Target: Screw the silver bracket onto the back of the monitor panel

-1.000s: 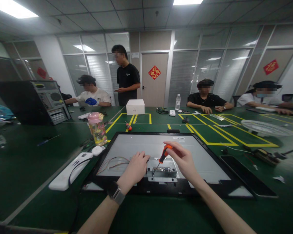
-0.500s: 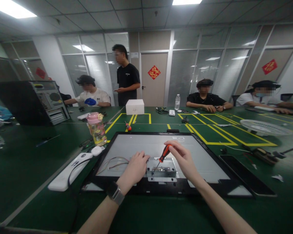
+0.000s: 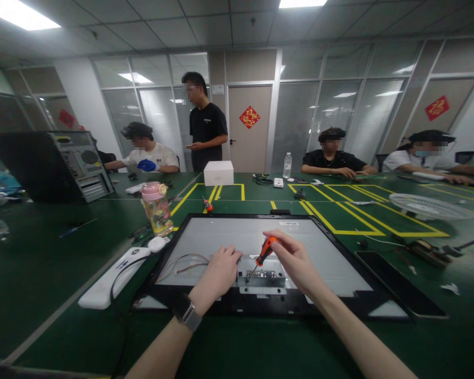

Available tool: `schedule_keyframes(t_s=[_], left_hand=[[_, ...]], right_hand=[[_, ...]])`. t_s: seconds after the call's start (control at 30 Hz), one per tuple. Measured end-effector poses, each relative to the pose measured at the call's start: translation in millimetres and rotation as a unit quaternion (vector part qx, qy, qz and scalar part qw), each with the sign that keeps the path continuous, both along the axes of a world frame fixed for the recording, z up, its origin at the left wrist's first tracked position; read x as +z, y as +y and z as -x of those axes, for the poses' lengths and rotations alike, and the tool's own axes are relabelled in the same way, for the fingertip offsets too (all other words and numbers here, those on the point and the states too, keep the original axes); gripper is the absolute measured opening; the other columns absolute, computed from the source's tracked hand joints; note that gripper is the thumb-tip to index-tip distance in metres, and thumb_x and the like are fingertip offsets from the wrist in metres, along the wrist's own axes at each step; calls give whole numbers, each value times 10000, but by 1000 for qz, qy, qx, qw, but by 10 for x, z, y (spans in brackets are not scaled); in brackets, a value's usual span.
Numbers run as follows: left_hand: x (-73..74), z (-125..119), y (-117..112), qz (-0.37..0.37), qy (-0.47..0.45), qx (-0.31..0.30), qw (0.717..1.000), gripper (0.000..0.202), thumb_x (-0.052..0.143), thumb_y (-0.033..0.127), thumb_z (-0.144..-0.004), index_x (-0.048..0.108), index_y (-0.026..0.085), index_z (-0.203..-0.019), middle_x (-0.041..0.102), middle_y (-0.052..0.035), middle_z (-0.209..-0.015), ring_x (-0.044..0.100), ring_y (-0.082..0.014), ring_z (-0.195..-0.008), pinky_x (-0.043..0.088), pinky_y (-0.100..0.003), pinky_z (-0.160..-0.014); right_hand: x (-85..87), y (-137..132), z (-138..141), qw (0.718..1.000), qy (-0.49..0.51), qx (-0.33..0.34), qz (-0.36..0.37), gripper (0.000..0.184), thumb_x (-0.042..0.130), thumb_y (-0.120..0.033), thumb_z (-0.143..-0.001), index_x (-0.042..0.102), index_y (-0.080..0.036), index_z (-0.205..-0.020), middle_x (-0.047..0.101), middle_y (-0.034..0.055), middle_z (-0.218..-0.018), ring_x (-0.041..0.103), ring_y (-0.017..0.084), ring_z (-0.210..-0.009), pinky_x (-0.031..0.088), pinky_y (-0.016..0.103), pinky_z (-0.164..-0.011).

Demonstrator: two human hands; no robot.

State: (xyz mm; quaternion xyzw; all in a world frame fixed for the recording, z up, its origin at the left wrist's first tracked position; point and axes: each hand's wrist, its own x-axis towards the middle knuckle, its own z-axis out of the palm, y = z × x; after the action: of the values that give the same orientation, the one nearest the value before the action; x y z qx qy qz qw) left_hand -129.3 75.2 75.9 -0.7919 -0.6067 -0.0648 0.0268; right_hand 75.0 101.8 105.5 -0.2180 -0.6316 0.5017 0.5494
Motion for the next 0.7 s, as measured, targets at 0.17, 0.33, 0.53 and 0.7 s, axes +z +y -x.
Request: schedule_keyframes(t_s=[0.17, 0.33, 0.53, 0.7], left_hand=[[8, -1, -11, 3, -1, 2, 1000, 401, 376, 97, -931, 579, 197, -1261, 591, -93, -1169, 527, -255, -1047, 451, -391, -937], [1, -3, -5, 2, -3, 5, 1000, 371, 358, 122, -958, 596, 199, -1231, 591, -99, -1162, 527, -260, -1041, 447, -405, -941], [0, -10, -3, 0, 1, 4, 1000, 397, 381, 89, -927, 586, 189, -1252, 589, -100, -1177, 529, -263, -1054, 444, -399, -948], [19, -20, -13, 6, -2, 6, 1000, 389, 376, 90, -928, 590, 199, -1234, 587, -99, -1175, 523, -259, -1066, 439, -401, -959]], right_hand=[[11, -15, 12, 999, 6, 31, -6, 224, 656, -435, -891, 740, -268, -1014, 709, 59, -1009, 675, 229, -964, 527, 394, -893], [76, -70, 35, 999, 19, 47, -13, 174, 716, -422, -837, 733, -249, -838, 661, 35, -898, 681, 211, -816, 562, 353, -741], [54, -57, 26, 999, 17, 49, 1, 225, 648, -444, -894, 728, -254, -985, 701, 54, -959, 682, 223, -912, 543, 363, -809], [51, -43, 21, 998, 25, 60, 1, 209, 738, -464, -813, 728, -256, -836, 677, 24, -874, 688, 216, -844, 559, 360, -776]])
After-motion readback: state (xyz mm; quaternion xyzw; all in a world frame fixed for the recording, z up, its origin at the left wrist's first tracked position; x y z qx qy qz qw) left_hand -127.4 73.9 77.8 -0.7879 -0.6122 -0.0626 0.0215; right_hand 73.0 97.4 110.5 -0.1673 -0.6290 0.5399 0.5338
